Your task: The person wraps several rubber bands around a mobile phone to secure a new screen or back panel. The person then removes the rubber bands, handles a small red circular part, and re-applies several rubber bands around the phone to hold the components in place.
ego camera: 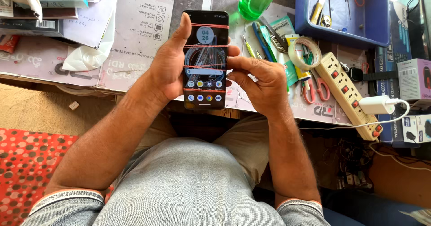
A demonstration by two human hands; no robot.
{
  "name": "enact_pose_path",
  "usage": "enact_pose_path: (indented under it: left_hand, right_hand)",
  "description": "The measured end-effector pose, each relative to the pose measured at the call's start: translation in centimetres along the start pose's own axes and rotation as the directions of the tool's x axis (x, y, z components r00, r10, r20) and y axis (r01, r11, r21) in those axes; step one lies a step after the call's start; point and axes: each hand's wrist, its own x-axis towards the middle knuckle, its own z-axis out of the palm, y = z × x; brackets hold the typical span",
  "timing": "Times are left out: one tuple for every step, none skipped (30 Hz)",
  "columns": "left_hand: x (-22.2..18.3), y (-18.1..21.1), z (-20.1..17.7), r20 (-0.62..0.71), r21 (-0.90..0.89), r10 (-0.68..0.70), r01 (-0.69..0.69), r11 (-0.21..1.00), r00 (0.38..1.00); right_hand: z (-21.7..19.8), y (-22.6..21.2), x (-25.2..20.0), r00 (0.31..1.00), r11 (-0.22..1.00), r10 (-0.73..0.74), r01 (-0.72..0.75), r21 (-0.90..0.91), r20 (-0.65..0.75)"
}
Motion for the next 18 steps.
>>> enact_pose_path:
  left_hand:
    - [0.0, 0.1, 0.1, 0.007, 0.027, -0.006, 0.006, 1.0, 1.0]
    - [-0.1, 0.1, 0.2, 0.015, 0.054, -0.012, 0.012, 0.998, 1.0]
    - [-0.2, 0.2, 0.4, 0.002, 0.069, -0.024, 0.024, 0.997, 1.0]
    - [-0.2, 0.1, 0.5, -0.012, 0.084, -0.036, 0.036, 0.996, 0.999]
    - [-0.3, 0.1, 0.7, -0.024, 0.097, -0.048, 0.05, 0.994, 0.999]
    - [-0.3, -0.1, 0.9, -0.037, 0.102, -0.055, 0.059, 0.993, 0.998]
    - [-0.3, -0.1, 1.0, -0.048, 0.108, -0.06, 0.065, 0.992, 0.997]
    - [-0.3, -0.2, 1.1, -0.059, 0.115, -0.065, 0.071, 0.991, 0.996]
    - [-0.3, -0.2, 1.2, -0.071, 0.131, -0.059, 0.068, 0.989, 0.996]
    - [-0.3, -0.3, 1.3, -0.082, 0.147, -0.054, 0.066, 0.987, 0.995]
    - [-0.3, -0.4, 1.4, -0.093, 0.164, -0.047, 0.062, 0.985, 0.995]
    - [-0.3, -0.5, 1.5, -0.098, 0.179, -0.037, 0.055, 0.982, 0.994]
    - [-0.3, -0.6, 1.5, -0.103, 0.195, -0.026, 0.046, 0.98, 0.994]
    - [-0.3, -0.6, 1.6, -0.108, 0.212, -0.015, 0.038, 0.977, 0.994]
    - [-0.4, -0.7, 1.6, -0.12, 0.221, -0.014, 0.04, 0.974, 0.993]
    - [-0.4, -0.8, 1.7, -0.132, 0.23, -0.012, 0.043, 0.972, 0.991]
    - [-0.2, -0.8, 1.7, -0.139, 0.243, -0.011, 0.045, 0.969, 0.99]
    - [-0.1, -0.7, 1.8, -0.123, 0.232, -0.008, 0.037, 0.972, 0.992]
  right_hand:
    - [0.1, -0.1, 0.0, 1.0, 1.0, -0.014, 0.014, -0.009, -0.019]
    - [0.2, 0.0, 0.0, 0.999, 0.999, -0.028, 0.028, -0.017, -0.038]
    - [0.4, 0.1, -0.1, 0.997, 0.999, -0.041, 0.039, -0.026, -0.058]
    - [0.6, 0.2, -0.2, 0.997, 0.999, -0.043, 0.04, -0.033, -0.07]
    - [0.6, 0.4, -0.3, 0.996, 0.998, -0.043, 0.04, -0.041, -0.082]
    - [0.7, 0.5, -0.5, 0.995, 0.998, -0.043, 0.039, -0.05, -0.094]
    - [0.6, 0.6, -0.7, 0.992, 0.994, -0.073, 0.065, -0.086, -0.101]
    - [0.7, 0.6, -0.9, 0.989, 0.988, -0.103, 0.09, -0.123, -0.106]
    - [0.7, 0.5, -1.0, 0.985, 0.981, -0.133, 0.114, -0.159, -0.11]
    - [0.8, 0.5, -1.1, 0.981, 0.979, -0.145, 0.124, -0.16, -0.127]
    - [0.8, 0.5, -1.2, 0.977, 0.977, -0.159, 0.135, -0.163, -0.144]
    - [0.9, 0.5, -1.2, 0.972, 0.975, -0.173, 0.146, -0.165, -0.161]
    - [1.0, 0.6, -1.2, 0.969, 0.974, -0.171, 0.138, -0.178, -0.18]
    - [1.1, 0.6, -1.3, 0.965, 0.973, -0.169, 0.131, -0.191, -0.2]
    - [1.3, 0.7, -1.4, 0.962, 0.972, -0.166, 0.122, -0.202, -0.218]
    - [1.5, 0.8, -1.5, 0.961, 0.976, -0.15, 0.106, -0.191, -0.233]
    - [1.8, 0.9, -1.6, 0.958, 0.979, -0.138, 0.093, -0.183, -0.252]
    - [2.1, 1.0, -1.8, 0.955, 0.981, -0.125, 0.079, -0.175, -0.27]
